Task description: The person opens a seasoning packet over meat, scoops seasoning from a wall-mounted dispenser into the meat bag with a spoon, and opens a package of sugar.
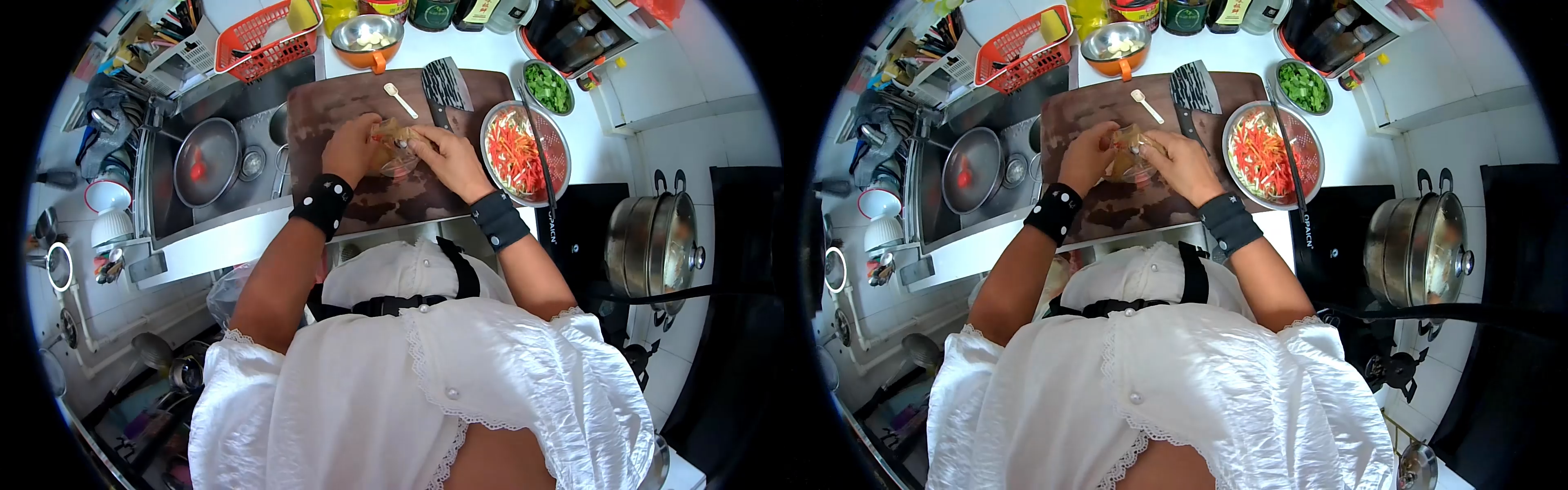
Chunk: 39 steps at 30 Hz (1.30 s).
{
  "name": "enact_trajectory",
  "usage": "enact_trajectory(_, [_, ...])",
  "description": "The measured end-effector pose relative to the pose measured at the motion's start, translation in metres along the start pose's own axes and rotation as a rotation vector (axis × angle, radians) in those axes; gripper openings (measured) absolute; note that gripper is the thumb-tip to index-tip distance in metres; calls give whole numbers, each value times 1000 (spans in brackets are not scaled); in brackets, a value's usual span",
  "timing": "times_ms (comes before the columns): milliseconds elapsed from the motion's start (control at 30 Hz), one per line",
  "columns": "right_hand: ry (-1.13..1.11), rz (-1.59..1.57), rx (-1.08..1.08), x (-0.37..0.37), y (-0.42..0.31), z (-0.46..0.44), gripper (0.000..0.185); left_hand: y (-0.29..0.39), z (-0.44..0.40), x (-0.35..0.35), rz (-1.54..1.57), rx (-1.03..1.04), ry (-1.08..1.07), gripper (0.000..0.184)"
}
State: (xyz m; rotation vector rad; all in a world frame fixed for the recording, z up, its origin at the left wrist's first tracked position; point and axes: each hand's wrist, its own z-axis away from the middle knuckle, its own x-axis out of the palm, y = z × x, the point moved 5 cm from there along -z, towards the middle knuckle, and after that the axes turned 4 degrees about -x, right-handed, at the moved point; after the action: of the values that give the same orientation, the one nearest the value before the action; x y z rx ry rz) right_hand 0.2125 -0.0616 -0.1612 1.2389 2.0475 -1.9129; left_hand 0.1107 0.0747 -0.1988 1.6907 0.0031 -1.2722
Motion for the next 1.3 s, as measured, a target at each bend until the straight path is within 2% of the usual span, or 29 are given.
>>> enact_trajectory(67, [-10,12,-18,0,-1,-2,28,6,2,-3,-83,44,11,27])
enact_trajectory(300, [-30,11,7,-2,2,-12,29,5,-5,0,-58,192,28,23])
enact_trajectory(467, [-72,-38,3,8,13,-14,29,10,-2,-5,-86,183,64,19])
enact_trajectory(567, [-86,-57,-7,7,9,-14,29,12,3,-5,42,230,105,17])
enact_trajectory(800, [-108,-76,-7,6,14,-13,29,10,2,0,-30,212,82,8])
enact_trajectory(900, [-20,-67,-40,4,15,-11,29,10,1,4,-23,229,113,7])
enact_trajectory(1000, [87,83,-56,-5,6,-7,30,9,0,2,-27,189,118,8])
enact_trajectory(1200, [126,160,-138,-8,14,-4,31,17,2,-2,-48,176,101,10])
enact_trajectory(1300, [199,210,-38,-11,9,-1,28,16,2,-2,-27,189,117,8])
